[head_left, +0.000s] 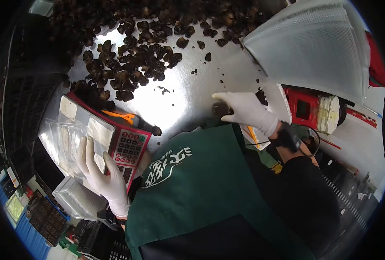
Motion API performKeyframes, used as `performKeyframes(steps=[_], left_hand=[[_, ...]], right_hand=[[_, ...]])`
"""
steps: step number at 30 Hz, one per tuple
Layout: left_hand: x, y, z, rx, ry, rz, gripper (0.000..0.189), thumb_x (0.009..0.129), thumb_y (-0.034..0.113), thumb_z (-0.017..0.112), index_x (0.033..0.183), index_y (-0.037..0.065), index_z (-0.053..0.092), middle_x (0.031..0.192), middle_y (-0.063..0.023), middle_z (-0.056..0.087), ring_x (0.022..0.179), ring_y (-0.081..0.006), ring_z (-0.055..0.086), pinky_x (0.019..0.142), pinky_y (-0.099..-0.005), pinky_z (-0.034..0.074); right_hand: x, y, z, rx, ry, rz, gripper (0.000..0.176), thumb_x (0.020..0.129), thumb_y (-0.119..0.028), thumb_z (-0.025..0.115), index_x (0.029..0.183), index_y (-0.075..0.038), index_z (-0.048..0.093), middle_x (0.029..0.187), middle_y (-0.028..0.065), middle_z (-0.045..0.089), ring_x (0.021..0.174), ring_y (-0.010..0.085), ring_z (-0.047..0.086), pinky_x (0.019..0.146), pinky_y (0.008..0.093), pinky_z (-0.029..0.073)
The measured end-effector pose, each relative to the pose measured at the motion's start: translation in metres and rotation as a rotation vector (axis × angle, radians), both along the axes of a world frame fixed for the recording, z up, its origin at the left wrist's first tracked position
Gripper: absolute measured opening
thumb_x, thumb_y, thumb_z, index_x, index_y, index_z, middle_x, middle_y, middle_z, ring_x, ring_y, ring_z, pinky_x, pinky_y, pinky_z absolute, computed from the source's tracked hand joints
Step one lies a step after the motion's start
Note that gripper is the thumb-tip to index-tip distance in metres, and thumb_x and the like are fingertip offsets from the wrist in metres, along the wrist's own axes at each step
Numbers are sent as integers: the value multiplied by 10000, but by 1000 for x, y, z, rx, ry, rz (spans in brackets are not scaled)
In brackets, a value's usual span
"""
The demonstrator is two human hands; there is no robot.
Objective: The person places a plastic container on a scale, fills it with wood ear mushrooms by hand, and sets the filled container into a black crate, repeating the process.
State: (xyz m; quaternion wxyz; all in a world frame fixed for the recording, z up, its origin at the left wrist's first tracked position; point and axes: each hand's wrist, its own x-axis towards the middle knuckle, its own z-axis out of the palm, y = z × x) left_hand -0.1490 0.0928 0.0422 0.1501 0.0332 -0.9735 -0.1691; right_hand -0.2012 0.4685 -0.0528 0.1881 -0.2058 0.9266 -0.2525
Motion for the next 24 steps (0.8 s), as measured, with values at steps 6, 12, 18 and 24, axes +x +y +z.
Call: performKeyframes(steps=[6,12,18,24], left_hand=[[8,2,5,15,46,-18,463,904,-72,589,1351,47,580,1383,-150,567,1232,-299,572,957,-387,493],[22,-3,11,72,17,76,491,861,-108,597,1337,15,585,1369,-188,549,1279,-355,538,1045,-426,438],[25,-9,4,94,-10,113,488,862,-107,595,1334,16,589,1369,-186,551,1273,-353,543,1044,-420,438],[17,-8,2,121,5,91,499,852,-123,600,1331,17,592,1361,-186,554,1254,-353,554,1041,-416,441]], right_hand=[[-3,-15,-38,-68,130,-55,202,874,-271,687,1044,-162,687,846,47,673,779,278,677,676,393,543],[-59,-52,-2,-448,37,-242,159,893,-165,662,997,-66,729,861,116,724,769,264,707,705,342,550],[-75,-56,15,-531,-159,-259,179,933,-101,621,1023,0,737,813,78,728,705,127,663,673,268,516],[-84,-57,12,-495,-281,-277,170,938,-126,632,940,-1,748,781,65,725,684,113,652,641,264,501]])
